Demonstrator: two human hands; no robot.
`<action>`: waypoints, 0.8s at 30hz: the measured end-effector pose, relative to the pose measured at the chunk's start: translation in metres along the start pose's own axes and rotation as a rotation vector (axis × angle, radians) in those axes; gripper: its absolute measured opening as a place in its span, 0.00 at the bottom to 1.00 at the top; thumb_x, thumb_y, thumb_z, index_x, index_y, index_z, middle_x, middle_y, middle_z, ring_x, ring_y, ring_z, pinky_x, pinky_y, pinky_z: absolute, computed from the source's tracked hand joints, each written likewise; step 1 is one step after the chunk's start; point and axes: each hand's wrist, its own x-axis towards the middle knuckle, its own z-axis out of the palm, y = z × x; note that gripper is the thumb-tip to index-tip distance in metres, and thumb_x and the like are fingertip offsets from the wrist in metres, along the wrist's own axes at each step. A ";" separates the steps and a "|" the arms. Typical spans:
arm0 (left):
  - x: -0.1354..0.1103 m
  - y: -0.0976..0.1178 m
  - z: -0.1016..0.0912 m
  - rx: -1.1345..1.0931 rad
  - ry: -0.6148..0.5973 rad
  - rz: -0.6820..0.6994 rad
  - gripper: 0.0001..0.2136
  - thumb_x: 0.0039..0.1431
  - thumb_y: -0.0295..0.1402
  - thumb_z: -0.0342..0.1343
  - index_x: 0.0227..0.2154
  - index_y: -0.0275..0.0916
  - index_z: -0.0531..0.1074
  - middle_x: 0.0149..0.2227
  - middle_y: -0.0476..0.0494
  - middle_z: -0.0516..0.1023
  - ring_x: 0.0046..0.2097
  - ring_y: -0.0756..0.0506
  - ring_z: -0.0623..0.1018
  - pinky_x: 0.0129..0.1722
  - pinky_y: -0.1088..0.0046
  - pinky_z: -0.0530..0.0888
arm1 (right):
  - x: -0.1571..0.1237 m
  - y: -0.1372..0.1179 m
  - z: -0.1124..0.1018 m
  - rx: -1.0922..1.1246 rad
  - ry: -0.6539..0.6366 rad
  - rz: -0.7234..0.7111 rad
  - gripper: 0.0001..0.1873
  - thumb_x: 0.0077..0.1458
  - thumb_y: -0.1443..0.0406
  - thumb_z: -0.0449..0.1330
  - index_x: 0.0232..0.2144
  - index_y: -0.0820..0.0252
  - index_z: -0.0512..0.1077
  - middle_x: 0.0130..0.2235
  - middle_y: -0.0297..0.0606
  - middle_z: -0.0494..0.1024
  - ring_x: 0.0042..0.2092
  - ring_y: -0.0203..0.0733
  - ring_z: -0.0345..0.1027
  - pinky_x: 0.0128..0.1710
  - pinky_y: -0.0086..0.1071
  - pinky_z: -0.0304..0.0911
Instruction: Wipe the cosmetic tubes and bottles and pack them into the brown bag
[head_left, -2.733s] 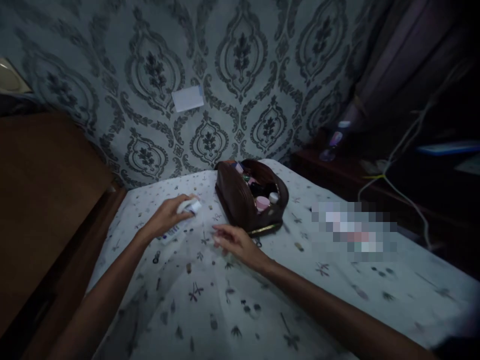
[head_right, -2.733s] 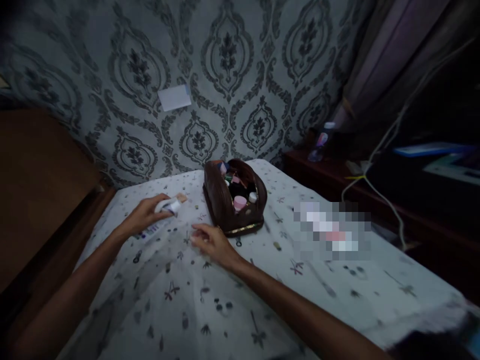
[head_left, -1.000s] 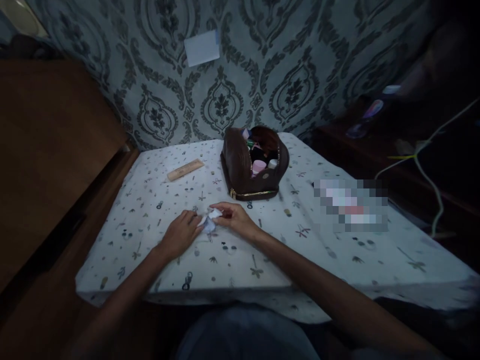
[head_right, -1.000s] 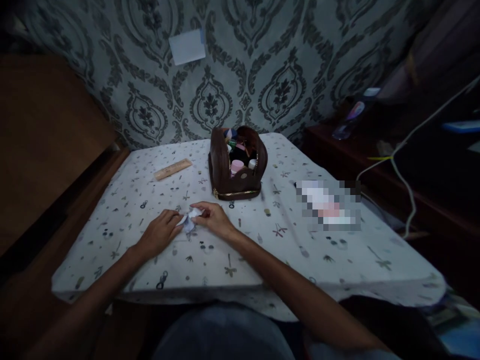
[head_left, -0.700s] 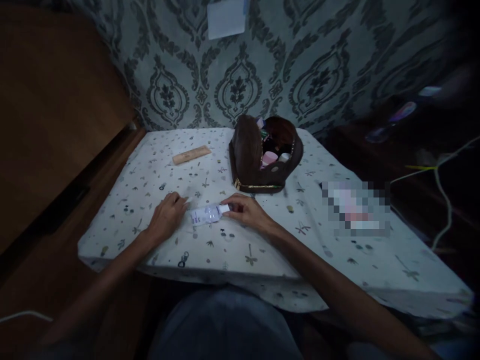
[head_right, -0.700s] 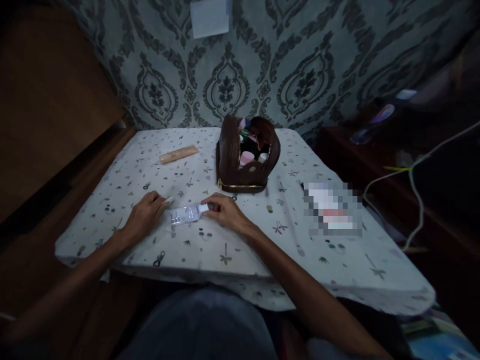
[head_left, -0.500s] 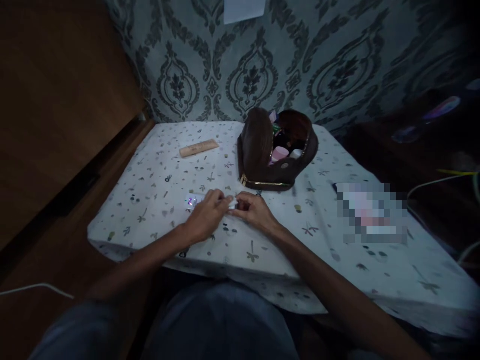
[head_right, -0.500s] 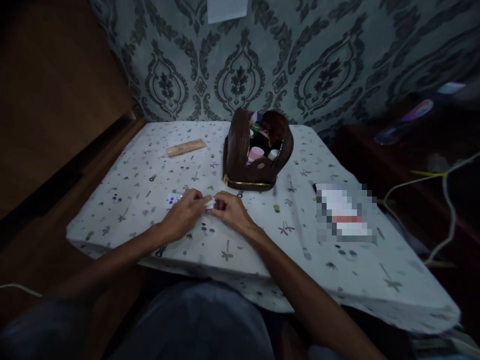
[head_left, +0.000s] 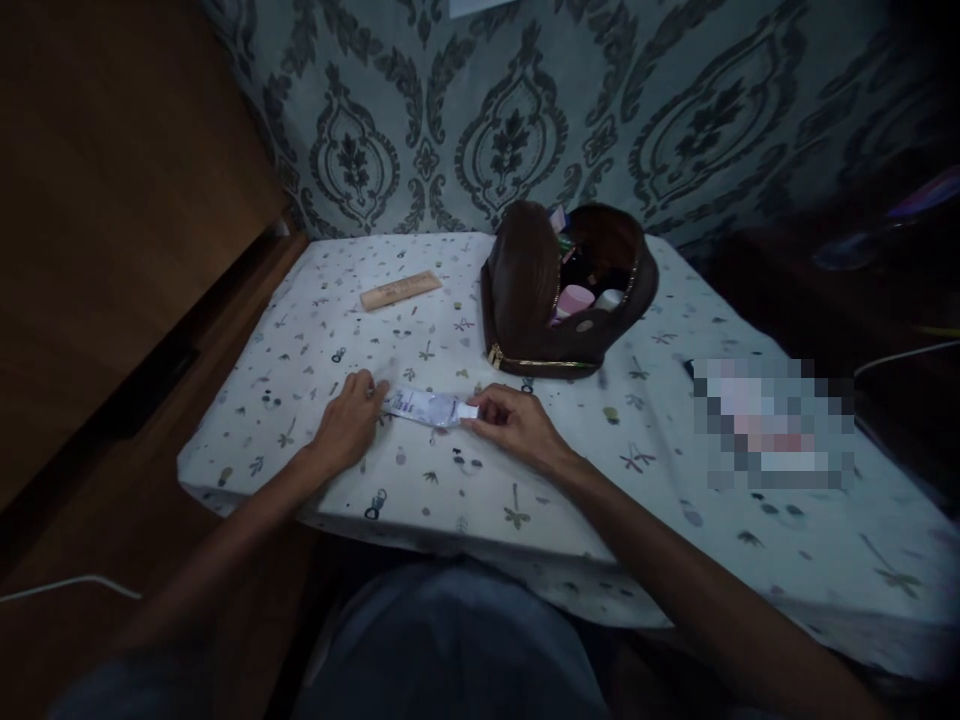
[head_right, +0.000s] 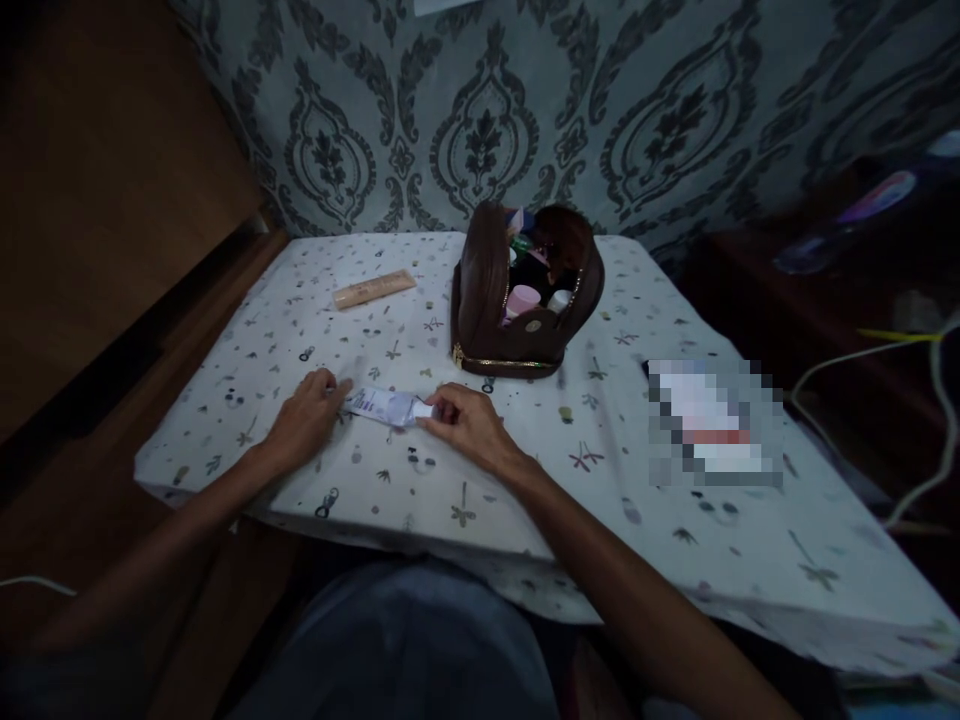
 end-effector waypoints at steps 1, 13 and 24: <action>-0.001 -0.005 -0.003 -0.009 -0.016 -0.027 0.20 0.60 0.20 0.43 0.53 0.37 0.67 0.46 0.37 0.67 0.48 0.39 0.67 0.33 0.69 0.69 | 0.000 0.000 0.000 -0.003 -0.002 -0.007 0.08 0.49 0.61 0.65 0.30 0.60 0.76 0.24 0.29 0.67 0.25 0.33 0.58 0.25 0.27 0.55; -0.009 0.072 -0.001 -0.309 0.003 0.150 0.23 0.63 0.22 0.42 0.60 0.40 0.58 0.49 0.39 0.68 0.48 0.43 0.69 0.43 0.66 0.72 | -0.004 0.003 -0.001 -0.109 0.016 -0.155 0.09 0.53 0.60 0.64 0.33 0.59 0.76 0.28 0.32 0.69 0.26 0.34 0.63 0.28 0.29 0.59; -0.012 0.000 -0.014 -0.179 -0.098 -0.146 0.17 0.66 0.28 0.42 0.56 0.39 0.64 0.44 0.40 0.67 0.43 0.42 0.68 0.36 0.68 0.68 | -0.007 0.001 -0.003 -0.134 -0.019 -0.177 0.13 0.58 0.59 0.63 0.44 0.58 0.77 0.33 0.36 0.73 0.31 0.37 0.66 0.31 0.31 0.63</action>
